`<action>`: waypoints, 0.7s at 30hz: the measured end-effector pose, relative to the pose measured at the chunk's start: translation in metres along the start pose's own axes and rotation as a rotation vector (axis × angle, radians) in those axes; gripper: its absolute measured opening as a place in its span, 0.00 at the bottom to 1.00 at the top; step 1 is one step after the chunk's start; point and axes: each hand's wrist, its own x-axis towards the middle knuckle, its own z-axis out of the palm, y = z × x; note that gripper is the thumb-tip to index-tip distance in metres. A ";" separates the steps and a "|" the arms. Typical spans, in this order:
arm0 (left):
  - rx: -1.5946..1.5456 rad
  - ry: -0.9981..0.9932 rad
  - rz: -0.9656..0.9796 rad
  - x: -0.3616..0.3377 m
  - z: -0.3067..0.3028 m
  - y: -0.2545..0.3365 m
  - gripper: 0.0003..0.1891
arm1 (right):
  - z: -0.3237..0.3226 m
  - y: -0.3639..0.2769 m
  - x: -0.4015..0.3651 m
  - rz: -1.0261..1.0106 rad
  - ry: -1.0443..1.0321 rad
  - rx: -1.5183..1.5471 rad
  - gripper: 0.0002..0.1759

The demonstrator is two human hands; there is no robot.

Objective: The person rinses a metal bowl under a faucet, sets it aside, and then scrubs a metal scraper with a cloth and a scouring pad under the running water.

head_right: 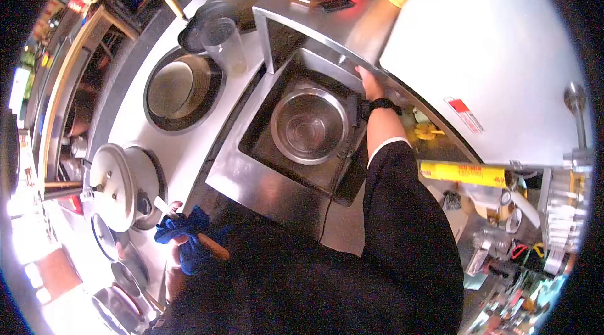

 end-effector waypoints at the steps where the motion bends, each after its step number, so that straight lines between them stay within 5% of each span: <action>1: -0.010 0.021 0.008 -0.002 -0.001 -0.002 0.41 | 0.005 0.024 0.031 0.006 0.027 -0.090 0.11; 3: -0.009 0.051 0.019 -0.005 -0.002 -0.003 0.41 | 0.003 0.028 0.039 0.098 -0.110 0.396 0.12; 5: -0.013 0.081 0.030 -0.009 -0.004 -0.004 0.41 | 0.005 0.032 0.038 0.034 -0.072 0.527 0.06; 13: -0.022 0.127 0.037 -0.015 -0.005 -0.006 0.40 | 0.018 0.043 0.052 0.227 0.076 0.367 0.07; 16: -0.022 0.119 0.026 -0.016 -0.003 -0.008 0.40 | 0.039 -0.015 0.004 0.281 0.175 0.351 0.08; 17: -0.017 0.114 0.028 -0.016 -0.002 -0.007 0.40 | 0.039 -0.018 -0.002 0.275 0.212 0.462 0.08; 18: -0.019 0.110 0.025 -0.016 -0.002 -0.008 0.40 | 0.045 0.018 -0.005 -0.073 0.206 0.356 0.10; 19: -0.023 0.107 0.025 -0.016 -0.001 -0.009 0.40 | 0.060 -0.022 -0.033 0.155 0.395 0.630 0.08; 20: -0.028 0.102 0.026 -0.015 -0.001 -0.010 0.40 | 0.062 -0.005 -0.038 0.325 0.367 0.727 0.08; 21: -0.022 0.096 0.029 -0.015 0.000 -0.010 0.40 | 0.068 -0.004 -0.065 0.303 0.090 0.865 0.07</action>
